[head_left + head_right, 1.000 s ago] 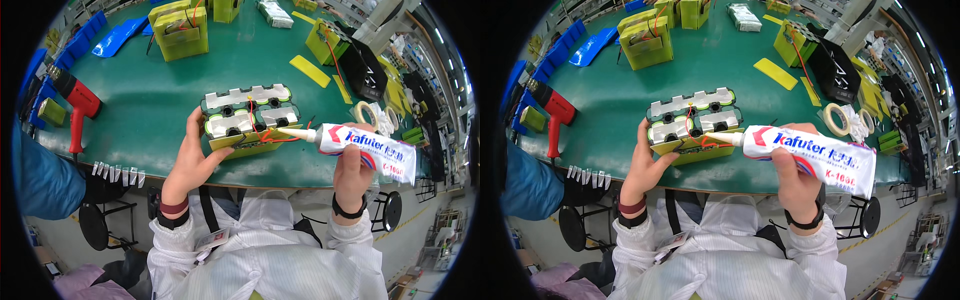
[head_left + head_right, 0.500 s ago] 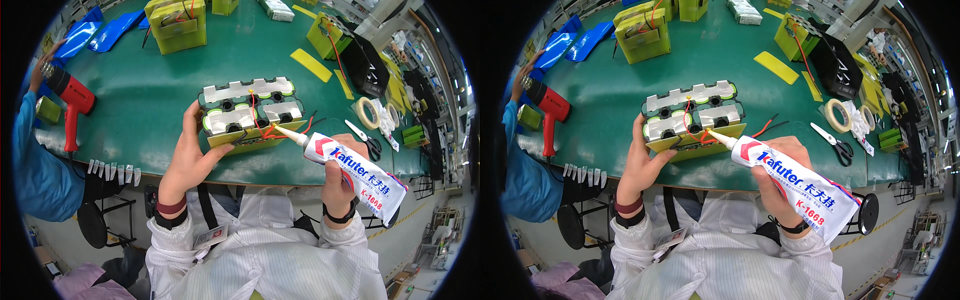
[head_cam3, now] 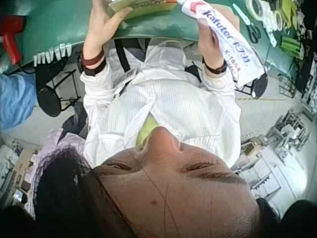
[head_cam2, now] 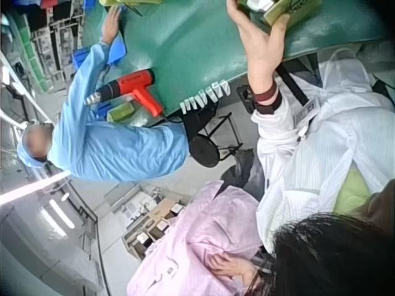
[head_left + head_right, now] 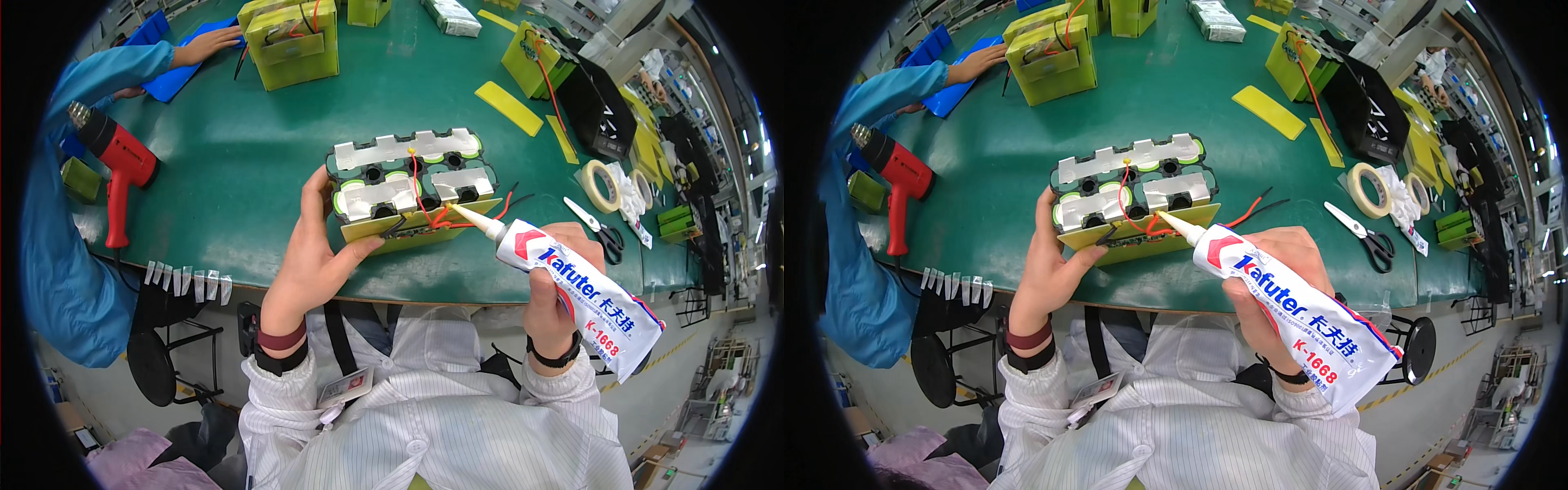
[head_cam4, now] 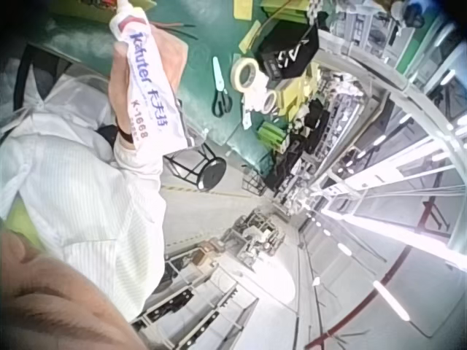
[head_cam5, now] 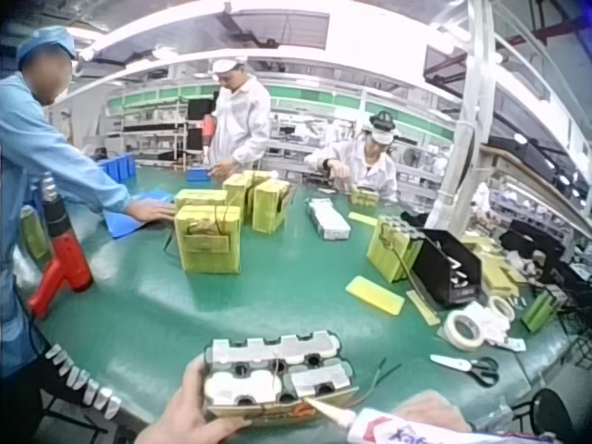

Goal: The recorder is applying white adhesive from a tube to the circuit board and components of a lithium-ion battery pack assembly.

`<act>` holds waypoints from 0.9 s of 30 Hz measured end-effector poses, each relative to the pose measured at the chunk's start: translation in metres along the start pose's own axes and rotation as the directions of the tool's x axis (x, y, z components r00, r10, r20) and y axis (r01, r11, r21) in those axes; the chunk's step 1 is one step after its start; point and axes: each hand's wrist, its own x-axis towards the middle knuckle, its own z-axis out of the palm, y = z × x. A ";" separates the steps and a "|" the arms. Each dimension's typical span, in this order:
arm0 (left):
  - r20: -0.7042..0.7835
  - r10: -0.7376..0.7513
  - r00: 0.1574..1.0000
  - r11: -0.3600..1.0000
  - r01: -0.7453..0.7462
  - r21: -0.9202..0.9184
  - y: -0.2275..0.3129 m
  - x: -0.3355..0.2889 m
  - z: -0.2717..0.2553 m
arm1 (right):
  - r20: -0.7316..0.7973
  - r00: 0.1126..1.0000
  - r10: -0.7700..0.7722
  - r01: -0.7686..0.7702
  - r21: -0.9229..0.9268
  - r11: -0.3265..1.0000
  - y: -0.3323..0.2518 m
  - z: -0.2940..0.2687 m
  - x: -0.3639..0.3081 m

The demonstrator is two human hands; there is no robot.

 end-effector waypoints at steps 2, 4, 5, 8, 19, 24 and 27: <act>-0.002 0.006 1.000 1.000 -0.006 0.006 0.000 0.001 0.000 | 0.002 1.000 -0.001 0.001 -0.013 1.000 0.000 -0.001 0.000; 0.007 0.004 1.000 1.000 -0.004 -0.002 0.000 0.001 0.000 | -0.031 1.000 -0.003 0.004 0.021 1.000 0.001 0.001 0.000; 0.006 0.005 1.000 1.000 -0.005 -0.001 0.001 0.001 0.000 | -0.062 0.998 -0.004 0.007 0.055 0.998 0.002 0.001 0.000; 0.002 0.005 1.000 1.000 -0.005 -0.017 -0.001 0.001 0.000 | -0.051 0.999 0.009 -0.006 0.049 0.999 0.002 0.002 -0.001; 0.005 0.016 1.000 1.000 -0.016 0.000 -0.001 0.001 0.000 | 0.011 1.000 0.011 -0.010 -0.036 0.999 -0.001 0.003 -0.003; 0.002 0.019 1.000 1.000 -0.019 0.013 -0.002 0.001 -0.001 | 0.044 0.999 -0.019 0.021 -0.046 0.999 -0.003 0.003 -0.001; 0.002 0.025 1.000 1.000 -0.025 0.018 -0.002 0.001 0.000 | 0.006 1.000 0.020 -0.020 -0.036 0.999 -0.002 0.001 -0.001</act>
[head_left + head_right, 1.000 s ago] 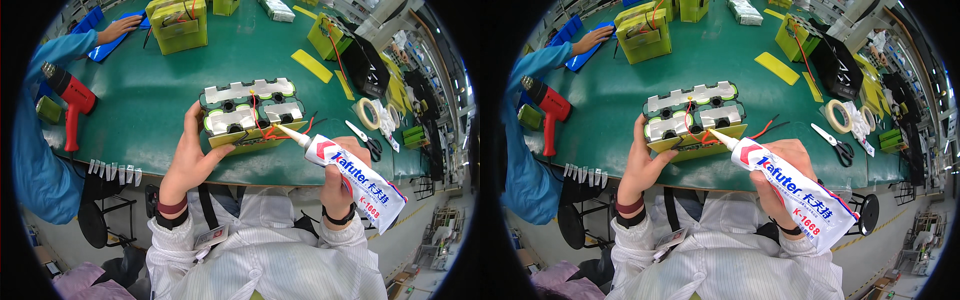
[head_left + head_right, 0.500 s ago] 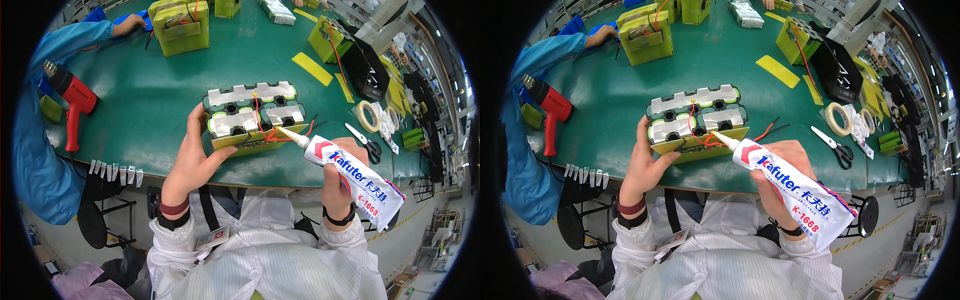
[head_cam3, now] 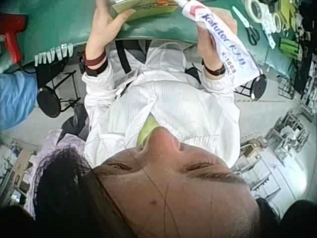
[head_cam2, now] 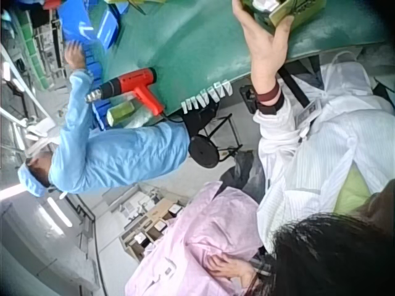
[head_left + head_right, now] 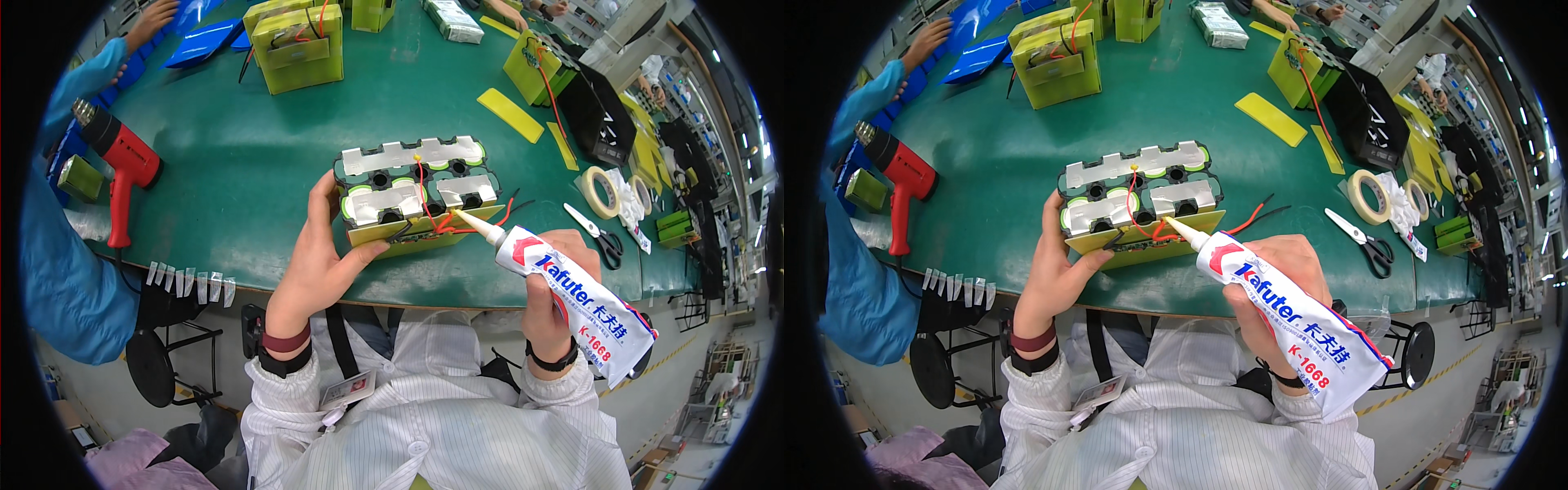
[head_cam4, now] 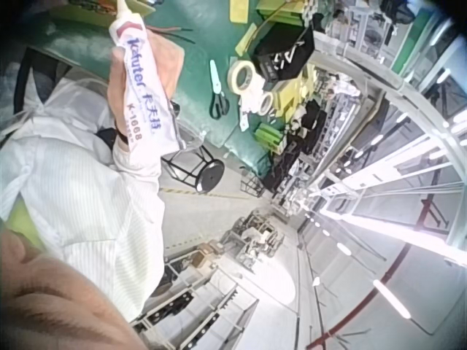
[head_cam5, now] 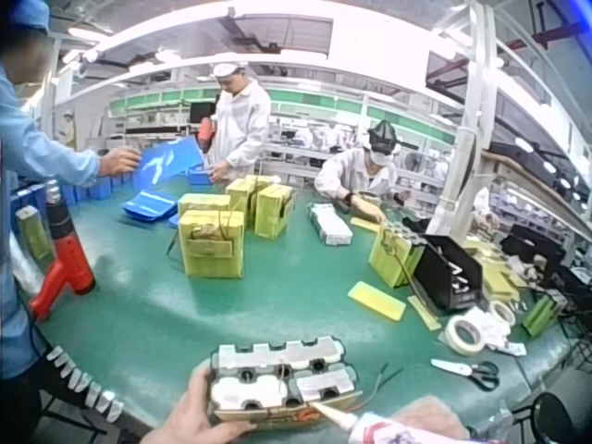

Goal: The recorder is applying white adhesive from a tube to the circuit board and components of a lithium-ion battery pack assembly.

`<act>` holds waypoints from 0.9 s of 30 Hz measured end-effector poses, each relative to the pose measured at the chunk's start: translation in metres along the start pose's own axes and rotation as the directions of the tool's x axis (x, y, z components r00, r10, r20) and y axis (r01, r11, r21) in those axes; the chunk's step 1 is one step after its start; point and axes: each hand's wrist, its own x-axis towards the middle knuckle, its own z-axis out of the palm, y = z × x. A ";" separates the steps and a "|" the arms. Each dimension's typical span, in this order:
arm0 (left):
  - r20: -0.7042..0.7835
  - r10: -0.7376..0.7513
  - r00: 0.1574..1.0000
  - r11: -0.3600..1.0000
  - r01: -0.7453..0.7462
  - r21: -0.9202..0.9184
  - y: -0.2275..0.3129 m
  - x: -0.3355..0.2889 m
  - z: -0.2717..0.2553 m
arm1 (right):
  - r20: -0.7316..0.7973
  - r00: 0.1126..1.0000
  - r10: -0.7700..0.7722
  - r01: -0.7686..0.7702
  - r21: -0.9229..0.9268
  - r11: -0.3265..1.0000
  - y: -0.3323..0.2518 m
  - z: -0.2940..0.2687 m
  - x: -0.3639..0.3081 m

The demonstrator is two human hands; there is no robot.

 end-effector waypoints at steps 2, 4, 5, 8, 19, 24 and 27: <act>0.002 0.007 1.000 1.000 -0.007 -0.002 0.000 0.000 0.001 | 0.002 1.000 -0.007 0.007 -0.008 1.000 0.001 0.000 0.000; 0.000 0.009 1.000 1.000 -0.009 -0.011 0.001 0.000 0.001 | -0.008 1.000 -0.011 0.011 -0.009 1.000 0.002 0.000 0.000; -0.001 0.009 1.000 1.000 -0.010 -0.010 0.001 0.001 0.001 | -0.018 1.000 -0.014 0.014 -0.011 1.000 0.002 0.000 0.000; -0.007 0.010 1.000 1.000 -0.010 -0.026 0.002 0.000 0.000 | -0.013 1.000 -0.026 0.026 0.015 1.000 0.004 0.002 -0.001; 0.000 0.011 1.000 1.000 -0.011 -0.028 0.003 0.002 0.000 | -0.003 0.998 -0.058 0.058 -0.022 0.998 0.001 0.004 0.005; -0.005 0.010 1.000 0.999 -0.010 -0.044 0.004 0.002 0.000 | 0.025 0.998 -0.064 0.065 -0.032 0.997 -0.001 0.002 0.009; -0.007 0.021 1.000 0.999 -0.022 -0.034 0.006 0.002 0.000 | -0.014 1.000 -0.013 0.014 0.073 0.997 0.001 0.000 0.005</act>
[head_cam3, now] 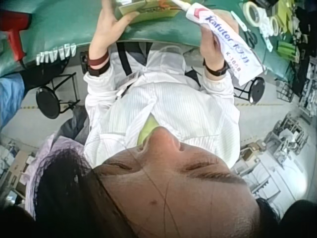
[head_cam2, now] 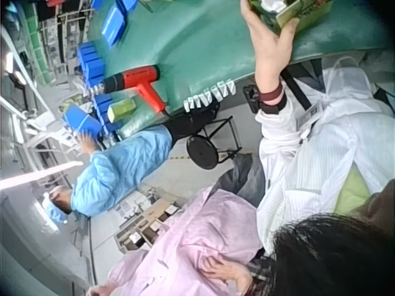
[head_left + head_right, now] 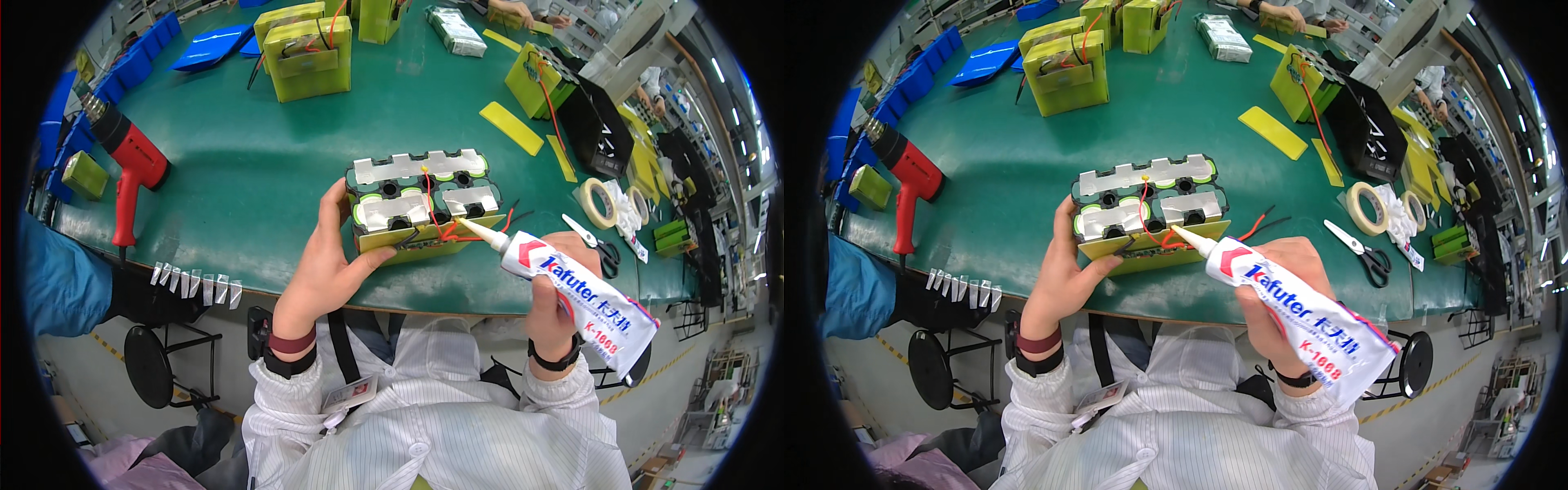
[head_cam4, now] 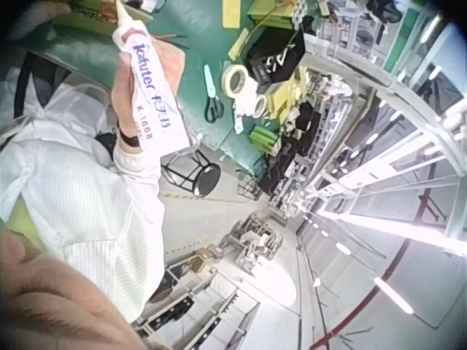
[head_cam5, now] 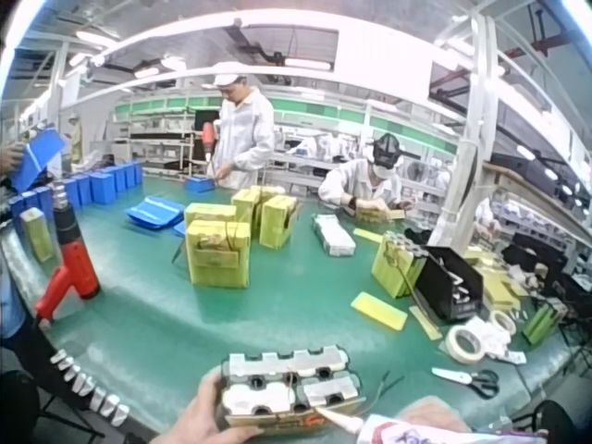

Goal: The recorder is applying white adhesive from a tube to the circuit board and components of a lithium-ion battery pack assembly.

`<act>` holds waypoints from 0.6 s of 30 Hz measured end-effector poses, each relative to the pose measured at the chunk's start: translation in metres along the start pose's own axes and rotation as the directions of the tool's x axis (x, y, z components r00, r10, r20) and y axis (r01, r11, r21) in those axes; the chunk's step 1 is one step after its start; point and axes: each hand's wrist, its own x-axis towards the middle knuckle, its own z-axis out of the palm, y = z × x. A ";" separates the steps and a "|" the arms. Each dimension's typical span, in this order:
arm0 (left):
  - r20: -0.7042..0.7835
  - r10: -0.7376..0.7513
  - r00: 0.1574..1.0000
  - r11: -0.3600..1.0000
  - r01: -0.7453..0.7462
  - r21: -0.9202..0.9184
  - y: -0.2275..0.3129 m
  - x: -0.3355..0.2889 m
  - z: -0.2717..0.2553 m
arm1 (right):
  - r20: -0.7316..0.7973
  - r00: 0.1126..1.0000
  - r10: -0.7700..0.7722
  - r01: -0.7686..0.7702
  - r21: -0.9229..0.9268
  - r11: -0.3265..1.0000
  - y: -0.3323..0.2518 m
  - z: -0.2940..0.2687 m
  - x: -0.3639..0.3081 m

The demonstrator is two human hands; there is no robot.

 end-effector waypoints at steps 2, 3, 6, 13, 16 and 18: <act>-0.003 0.006 1.000 1.000 -0.006 0.015 0.000 -0.001 0.000 | -0.038 0.999 0.005 -0.004 0.037 0.999 0.001 0.000 0.002; -0.007 0.007 1.000 1.000 -0.007 0.008 -0.001 0.000 0.001 | -0.052 0.999 0.014 -0.011 0.055 0.998 0.002 0.000 0.002; -0.009 0.010 1.000 1.000 -0.010 -0.001 -0.004 0.000 0.002 | -0.069 0.993 0.095 -0.086 0.120 0.989 0.003 -0.002 0.002; -0.022 0.030 0.999 1.000 -0.030 0.007 -0.004 0.000 0.001 | -0.236 0.809 0.539 -0.242 0.701 0.671 -0.004 -0.001 0.015; -0.015 0.023 1.000 1.000 -0.023 -0.013 -0.004 0.000 0.002 | 0.161 0.920 0.356 -0.261 0.931 0.254 0.012 -0.027 0.038; -0.019 0.033 0.999 0.999 -0.033 0.006 -0.006 0.000 0.002 | 0.204 0.929 0.308 -0.263 0.951 0.163 0.010 -0.027 0.044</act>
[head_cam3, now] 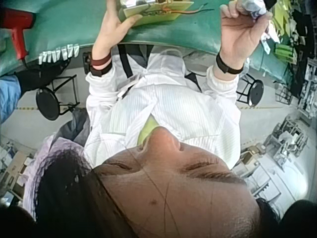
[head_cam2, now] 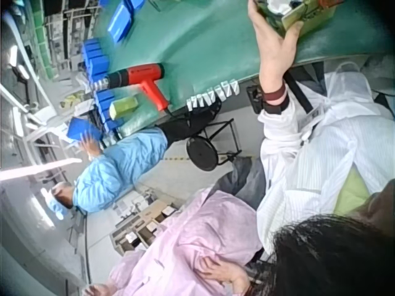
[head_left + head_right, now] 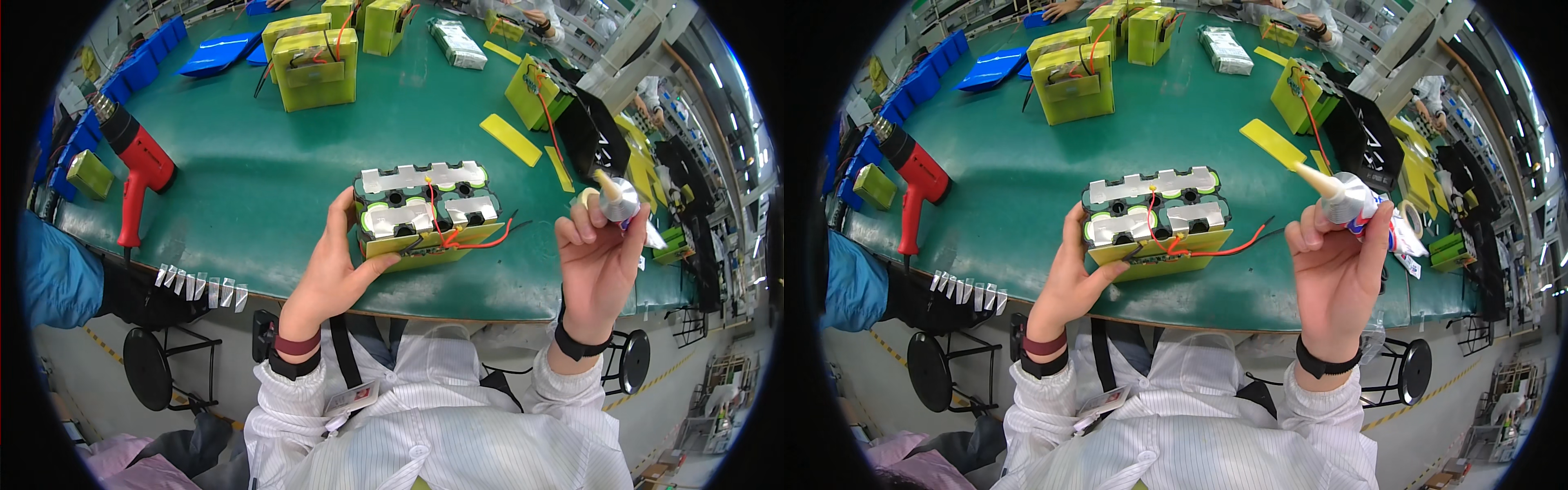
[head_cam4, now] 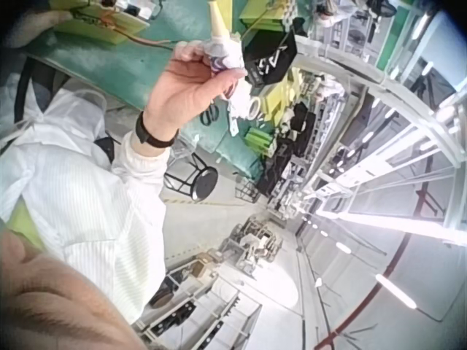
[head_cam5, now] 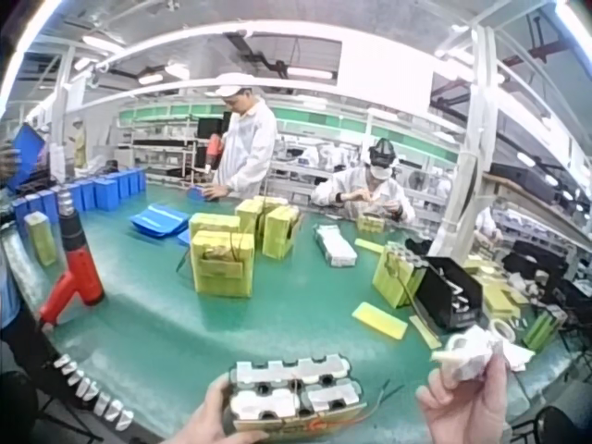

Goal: The recorder is applying white adhesive from a tube to the circuit board and components of a lithium-ion battery pack assembly.

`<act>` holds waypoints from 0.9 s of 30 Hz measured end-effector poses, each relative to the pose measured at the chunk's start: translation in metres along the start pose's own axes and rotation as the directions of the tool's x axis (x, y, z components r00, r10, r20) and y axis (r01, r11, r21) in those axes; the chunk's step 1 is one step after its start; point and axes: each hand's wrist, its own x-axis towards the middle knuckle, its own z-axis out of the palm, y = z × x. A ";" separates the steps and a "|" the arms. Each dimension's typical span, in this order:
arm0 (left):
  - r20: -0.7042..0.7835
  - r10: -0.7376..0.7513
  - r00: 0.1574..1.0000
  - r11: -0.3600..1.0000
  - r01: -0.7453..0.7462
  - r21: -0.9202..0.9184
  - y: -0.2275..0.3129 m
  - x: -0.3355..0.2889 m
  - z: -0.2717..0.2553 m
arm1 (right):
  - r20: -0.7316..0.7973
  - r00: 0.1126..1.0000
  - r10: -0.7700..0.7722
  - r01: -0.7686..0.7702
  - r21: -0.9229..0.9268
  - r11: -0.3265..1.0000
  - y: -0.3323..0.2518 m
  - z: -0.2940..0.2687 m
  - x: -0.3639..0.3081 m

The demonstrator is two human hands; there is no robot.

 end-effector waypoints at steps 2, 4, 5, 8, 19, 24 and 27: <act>-0.004 0.010 1.000 1.000 -0.010 0.017 0.000 -0.001 -0.001 | -0.203 0.949 -0.241 0.128 -0.452 0.883 0.003 0.006 -0.004; -0.003 -0.012 1.000 1.000 0.012 0.017 0.000 -0.002 0.000 | -0.109 0.945 -0.307 0.134 -0.729 0.671 0.006 0.002 -0.014; -0.002 -0.012 1.000 1.000 0.012 0.015 0.001 -0.001 0.000 | -0.015 0.953 -0.304 0.152 -0.841 0.519 0.009 0.002 -0.015; 0.000 0.017 1.000 1.000 -0.017 0.020 0.002 0.000 -0.001 | -0.019 0.945 -0.327 0.149 -0.864 0.481 0.018 0.022 -0.007; -0.005 0.006 1.000 1.000 -0.006 0.001 0.002 0.000 0.000 | 0.067 0.986 -0.155 0.124 -0.910 0.396 0.016 0.020 0.004; -0.006 0.005 1.000 1.000 -0.005 -0.006 0.000 0.000 0.000 | 0.088 0.979 -0.181 0.154 -0.908 0.389 0.017 0.020 0.002; -0.007 0.010 1.000 1.000 -0.010 0.001 0.000 0.000 0.000 | 0.062 0.977 -0.205 0.142 -0.903 0.405 0.018 0.020 0.000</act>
